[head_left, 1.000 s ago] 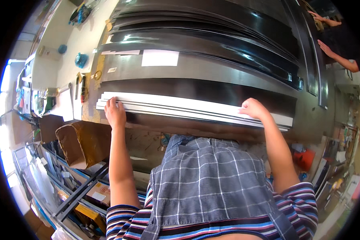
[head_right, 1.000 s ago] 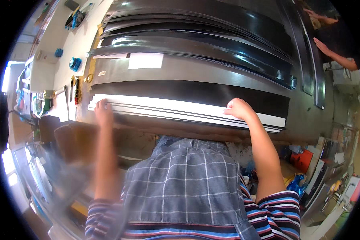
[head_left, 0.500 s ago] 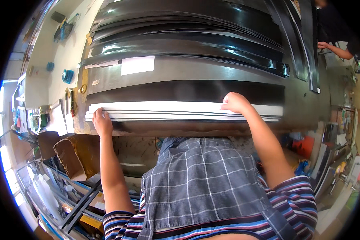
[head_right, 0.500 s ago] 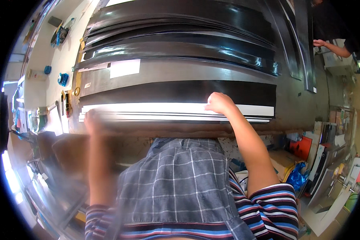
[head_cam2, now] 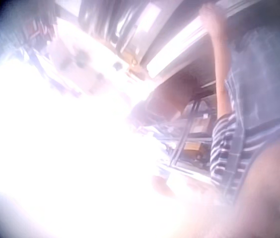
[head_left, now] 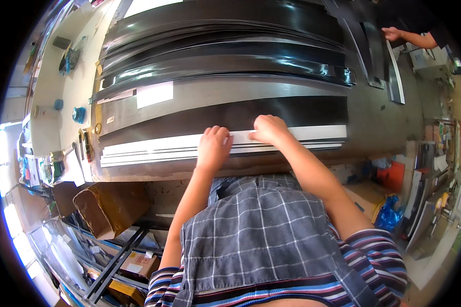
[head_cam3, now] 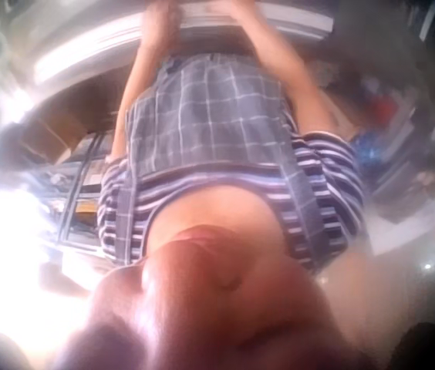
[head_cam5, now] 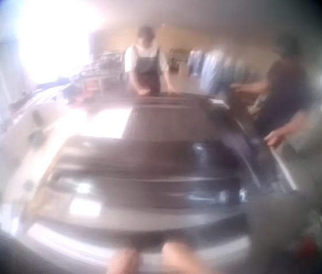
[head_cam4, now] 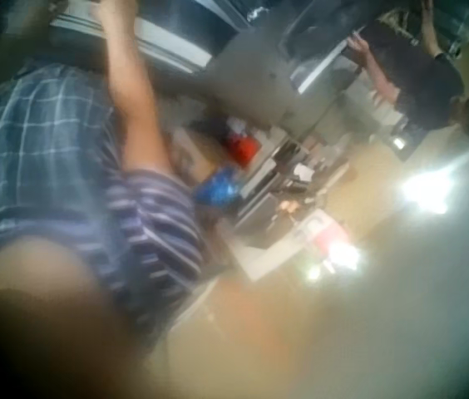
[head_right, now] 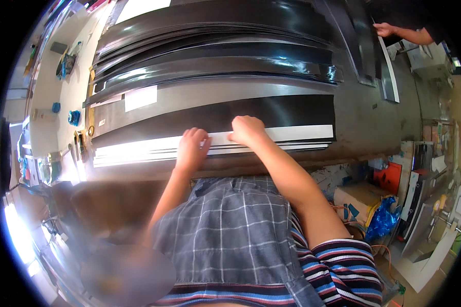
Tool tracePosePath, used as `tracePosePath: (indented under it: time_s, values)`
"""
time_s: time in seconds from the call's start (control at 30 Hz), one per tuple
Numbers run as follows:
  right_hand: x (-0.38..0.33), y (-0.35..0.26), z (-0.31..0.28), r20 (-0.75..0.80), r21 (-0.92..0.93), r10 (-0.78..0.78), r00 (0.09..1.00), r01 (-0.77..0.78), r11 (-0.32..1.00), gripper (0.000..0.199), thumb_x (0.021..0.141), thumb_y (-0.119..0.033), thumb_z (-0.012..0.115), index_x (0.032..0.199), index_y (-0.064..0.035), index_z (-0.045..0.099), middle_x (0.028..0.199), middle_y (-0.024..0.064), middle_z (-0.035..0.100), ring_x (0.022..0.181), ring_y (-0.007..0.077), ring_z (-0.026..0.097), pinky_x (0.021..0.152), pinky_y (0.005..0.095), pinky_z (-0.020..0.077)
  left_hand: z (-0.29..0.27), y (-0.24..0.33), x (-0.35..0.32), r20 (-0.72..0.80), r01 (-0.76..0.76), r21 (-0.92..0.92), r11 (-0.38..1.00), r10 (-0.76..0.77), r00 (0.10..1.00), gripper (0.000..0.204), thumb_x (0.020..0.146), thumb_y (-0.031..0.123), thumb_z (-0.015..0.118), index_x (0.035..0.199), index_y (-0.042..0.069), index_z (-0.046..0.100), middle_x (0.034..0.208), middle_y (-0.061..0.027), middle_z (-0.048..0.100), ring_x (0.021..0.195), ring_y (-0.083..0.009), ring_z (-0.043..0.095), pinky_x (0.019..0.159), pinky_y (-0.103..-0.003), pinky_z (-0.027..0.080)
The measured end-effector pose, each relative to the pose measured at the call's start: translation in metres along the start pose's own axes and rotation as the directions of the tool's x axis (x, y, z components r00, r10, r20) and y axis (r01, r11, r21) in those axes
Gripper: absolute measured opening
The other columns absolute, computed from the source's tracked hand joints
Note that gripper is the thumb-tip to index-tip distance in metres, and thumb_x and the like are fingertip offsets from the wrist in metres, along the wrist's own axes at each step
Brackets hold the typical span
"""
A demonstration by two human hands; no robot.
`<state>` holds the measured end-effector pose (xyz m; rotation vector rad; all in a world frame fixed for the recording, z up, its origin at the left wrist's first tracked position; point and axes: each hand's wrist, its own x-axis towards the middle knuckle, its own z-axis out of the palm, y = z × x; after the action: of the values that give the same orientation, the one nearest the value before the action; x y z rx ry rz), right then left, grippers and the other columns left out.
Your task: The person repeatedly applies and removes a long white protective strip along the edge of a large dark glass panel on a workbench. They smooth the strip with their hands, peel it back, and reposition it multiple times. Two coworkers are visible in the background performing similar tasks on adjacent panels.
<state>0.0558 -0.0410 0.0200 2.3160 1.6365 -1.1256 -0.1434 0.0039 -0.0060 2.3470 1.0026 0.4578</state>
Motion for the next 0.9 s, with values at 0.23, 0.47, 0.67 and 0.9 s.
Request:
tracePosePath:
  time_s: [0.23, 0.47, 0.67, 0.9]
  values:
    - [-0.020, 0.092, -0.030, 0.083, 0.069, -0.013, 0.996, 0.007, 0.998, 0.034, 0.068, -0.037, 0.074, 0.081, -0.0057, 0.071, 0.076, 0.0140, 0.067, 0.073, 0.0283, 0.065, 0.066, 0.0389, 0.0501, 0.026, 0.009, 0.000, 0.007, 0.199, 0.129, 0.971, -0.202, 0.979, 0.025, 0.076, 0.024, 0.070, 0.074, 0.006, 0.052, 0.079, -0.0115, 0.055, 0.082, -0.0335, 0.055, 0.072, -0.044, 0.043]
    - [-0.040, 0.254, -0.050, 0.166, 0.201, 0.126, 0.978, -0.158, 0.967, 0.028, 0.072, -0.027, 0.076, 0.071, -0.0002, 0.067, 0.060, 0.0095, 0.060, 0.056, 0.0167, 0.057, 0.053, 0.0337, 0.0437, 0.025, 0.010, 0.002, -0.064, 0.292, 0.248, 0.924, -0.285, 0.956, 0.039, 0.071, 0.035, 0.076, 0.071, 0.006, 0.049, 0.077, -0.0109, 0.053, 0.080, -0.0326, 0.052, 0.072, -0.044, 0.041]
    - [-0.048, 0.259, -0.046, 0.096, 0.218, 0.124, 0.988, -0.142, 0.966, 0.033, 0.073, -0.030, 0.075, 0.066, -0.0003, 0.062, 0.057, 0.0097, 0.058, 0.052, 0.0187, 0.056, 0.051, 0.0345, 0.0423, 0.024, 0.006, 0.002, -0.050, 0.367, 0.289, 0.884, -0.369, 0.928, 0.039, 0.071, 0.035, 0.075, 0.074, 0.006, 0.049, 0.080, -0.0102, 0.054, 0.085, -0.0321, 0.053, 0.076, -0.043, 0.041]
    - [-0.051, 0.248, -0.048, 0.091, 0.214, 0.111, 0.990, -0.128, 0.968, 0.036, 0.071, -0.031, 0.075, 0.065, 0.0013, 0.060, 0.057, 0.0116, 0.057, 0.055, 0.0213, 0.056, 0.054, 0.0361, 0.0424, 0.071, 0.059, 0.024, 0.141, 0.137, 0.110, 0.984, -0.152, 0.978, 0.011, 0.076, 0.012, 0.061, 0.081, 0.007, 0.052, 0.081, -0.0121, 0.058, 0.082, -0.0348, 0.058, 0.069, -0.045, 0.047]
